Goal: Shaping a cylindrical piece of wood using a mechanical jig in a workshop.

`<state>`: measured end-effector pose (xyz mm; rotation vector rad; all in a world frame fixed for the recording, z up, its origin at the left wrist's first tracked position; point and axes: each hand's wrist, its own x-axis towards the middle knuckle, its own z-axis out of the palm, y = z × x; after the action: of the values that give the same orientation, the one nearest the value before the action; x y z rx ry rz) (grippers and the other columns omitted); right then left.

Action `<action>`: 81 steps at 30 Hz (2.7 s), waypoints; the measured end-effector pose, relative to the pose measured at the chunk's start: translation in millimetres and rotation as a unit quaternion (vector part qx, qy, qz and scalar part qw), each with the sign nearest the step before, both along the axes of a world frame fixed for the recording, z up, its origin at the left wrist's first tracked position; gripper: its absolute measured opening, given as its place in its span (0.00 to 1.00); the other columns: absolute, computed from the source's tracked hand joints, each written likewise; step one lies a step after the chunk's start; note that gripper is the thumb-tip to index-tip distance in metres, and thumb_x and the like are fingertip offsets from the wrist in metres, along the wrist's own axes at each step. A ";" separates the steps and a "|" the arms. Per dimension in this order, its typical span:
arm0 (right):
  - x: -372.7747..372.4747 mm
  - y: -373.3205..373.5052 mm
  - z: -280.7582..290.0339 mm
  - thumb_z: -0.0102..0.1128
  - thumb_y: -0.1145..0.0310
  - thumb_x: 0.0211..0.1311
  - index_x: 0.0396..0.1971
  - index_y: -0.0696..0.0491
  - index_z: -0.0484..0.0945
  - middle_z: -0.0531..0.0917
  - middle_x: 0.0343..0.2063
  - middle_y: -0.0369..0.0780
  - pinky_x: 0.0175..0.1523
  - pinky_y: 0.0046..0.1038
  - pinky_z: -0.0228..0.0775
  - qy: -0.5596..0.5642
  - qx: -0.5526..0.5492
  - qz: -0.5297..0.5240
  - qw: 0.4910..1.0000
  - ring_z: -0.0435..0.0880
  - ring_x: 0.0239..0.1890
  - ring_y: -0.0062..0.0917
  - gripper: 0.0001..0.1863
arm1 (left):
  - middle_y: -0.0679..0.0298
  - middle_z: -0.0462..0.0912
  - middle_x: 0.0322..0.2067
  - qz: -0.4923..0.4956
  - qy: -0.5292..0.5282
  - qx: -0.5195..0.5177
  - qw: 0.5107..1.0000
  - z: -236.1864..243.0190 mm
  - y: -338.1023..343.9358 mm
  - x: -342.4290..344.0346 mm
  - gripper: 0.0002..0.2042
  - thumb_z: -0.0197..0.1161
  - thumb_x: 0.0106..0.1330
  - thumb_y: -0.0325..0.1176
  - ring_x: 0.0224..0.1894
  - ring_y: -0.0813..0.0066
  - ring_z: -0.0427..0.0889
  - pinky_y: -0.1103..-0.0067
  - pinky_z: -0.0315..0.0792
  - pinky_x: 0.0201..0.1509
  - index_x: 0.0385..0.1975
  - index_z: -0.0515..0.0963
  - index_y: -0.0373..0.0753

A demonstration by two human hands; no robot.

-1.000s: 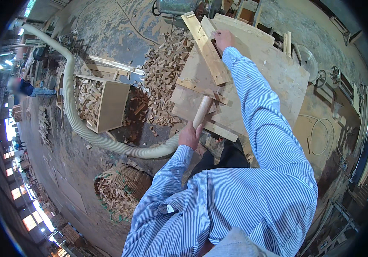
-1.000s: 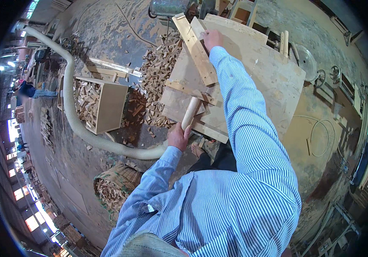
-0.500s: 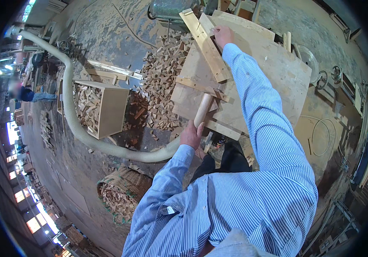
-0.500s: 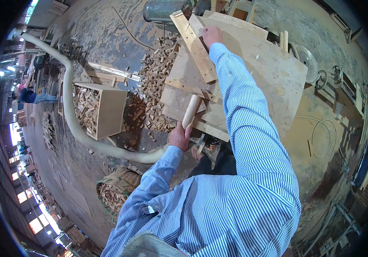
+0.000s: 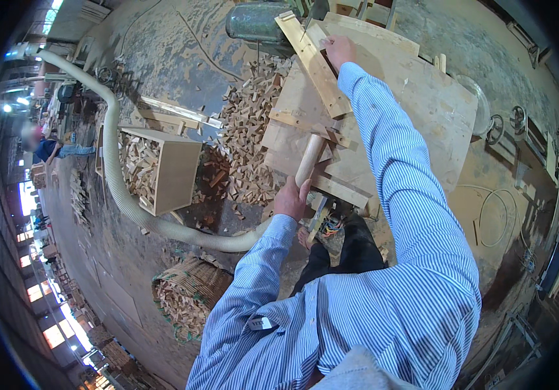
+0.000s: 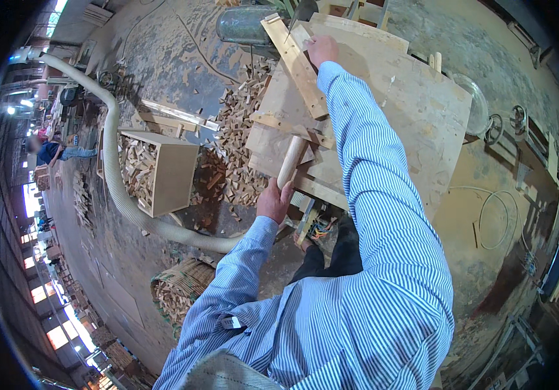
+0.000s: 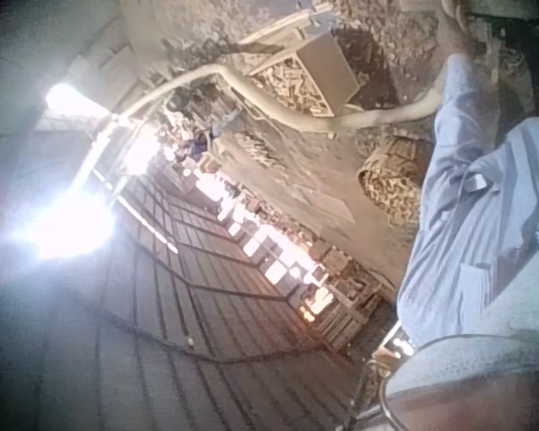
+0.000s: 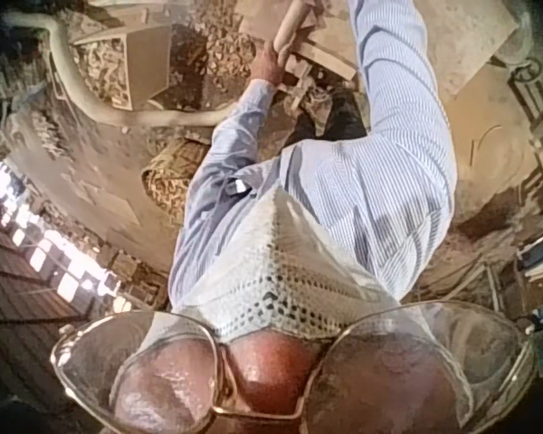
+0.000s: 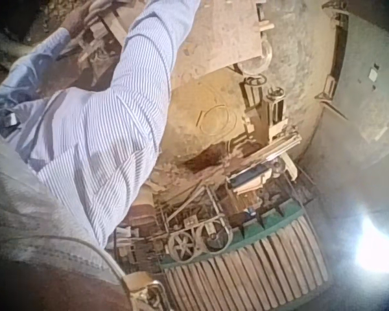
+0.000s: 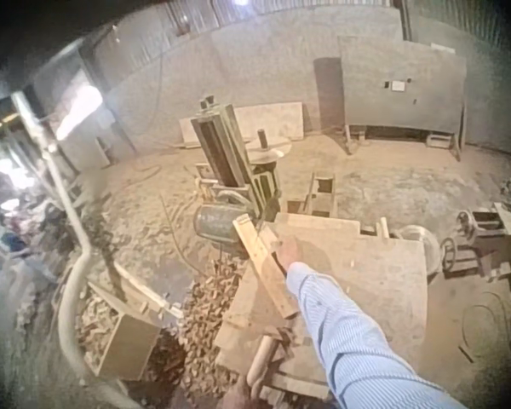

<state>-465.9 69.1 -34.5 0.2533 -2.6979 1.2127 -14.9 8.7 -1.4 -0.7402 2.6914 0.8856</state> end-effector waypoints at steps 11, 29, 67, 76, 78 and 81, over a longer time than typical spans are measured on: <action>66.8 28.3 30.0 0.67 0.56 0.61 0.44 0.48 0.89 0.87 0.46 0.46 0.58 0.41 0.76 0.020 0.049 -0.038 0.998 0.83 0.52 0.42 0.16 | 0.40 0.84 0.33 -0.007 0.018 0.003 1.000 5.5 -8.1 41.1 0.24 0.54 0.75 0.55 0.38 0.36 0.83 0.51 0.75 0.41 0.46 0.73 0.35; 98.9 -12.2 14.2 0.70 0.47 0.60 0.32 0.46 0.91 0.90 0.36 0.44 0.52 0.41 0.78 -0.119 0.060 -0.016 0.991 0.88 0.42 0.41 0.17 | 0.40 0.84 0.31 -0.008 0.008 0.024 1.000 10.4 -18.0 112.9 0.23 0.57 0.74 0.54 0.36 0.37 0.84 0.51 0.75 0.41 0.42 0.72 0.34; -5.2 -16.2 11.8 0.71 0.50 0.58 0.30 0.49 0.90 0.90 0.31 0.42 0.46 0.39 0.78 -0.058 0.018 -0.058 0.996 0.89 0.36 0.38 0.16 | 0.43 0.84 0.30 0.005 -0.014 0.024 1.000 8.0 0.2 12.9 0.23 0.56 0.75 0.54 0.35 0.40 0.84 0.53 0.76 0.39 0.46 0.73 0.35; 39.6 -34.2 -10.9 0.61 0.58 0.60 0.41 0.58 0.87 0.87 0.44 0.52 0.55 0.44 0.75 -0.155 -0.039 0.100 0.982 0.85 0.49 0.47 0.19 | 0.45 0.85 0.31 0.059 0.012 0.025 0.998 0.0 -20.9 57.2 0.23 0.60 0.72 0.56 0.36 0.42 0.85 0.55 0.76 0.39 0.47 0.75 0.38; 37.8 0.3 -30.7 0.58 0.72 0.65 0.39 0.56 0.85 0.86 0.32 0.46 0.40 0.39 0.76 -0.028 0.036 0.199 0.979 0.85 0.34 0.37 0.09 | 0.47 0.85 0.31 0.066 -0.017 0.073 0.995 2.6 -18.0 52.7 0.24 0.60 0.72 0.57 0.36 0.43 0.86 0.57 0.77 0.40 0.45 0.76 0.39; 0.5 84.9 -21.2 0.61 0.61 0.72 0.37 0.60 0.79 0.81 0.31 0.40 0.36 0.27 0.76 -0.140 -0.244 0.028 0.959 0.81 0.33 0.24 0.15 | 0.46 0.85 0.33 -0.017 0.048 0.088 0.995 6.6 -1.0 33.4 0.24 0.60 0.72 0.57 0.38 0.40 0.85 0.54 0.77 0.42 0.45 0.72 0.39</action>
<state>-465.4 154.0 -55.7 0.0914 -2.5029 2.0086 18.5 7.6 5.2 -0.6266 2.6530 1.1597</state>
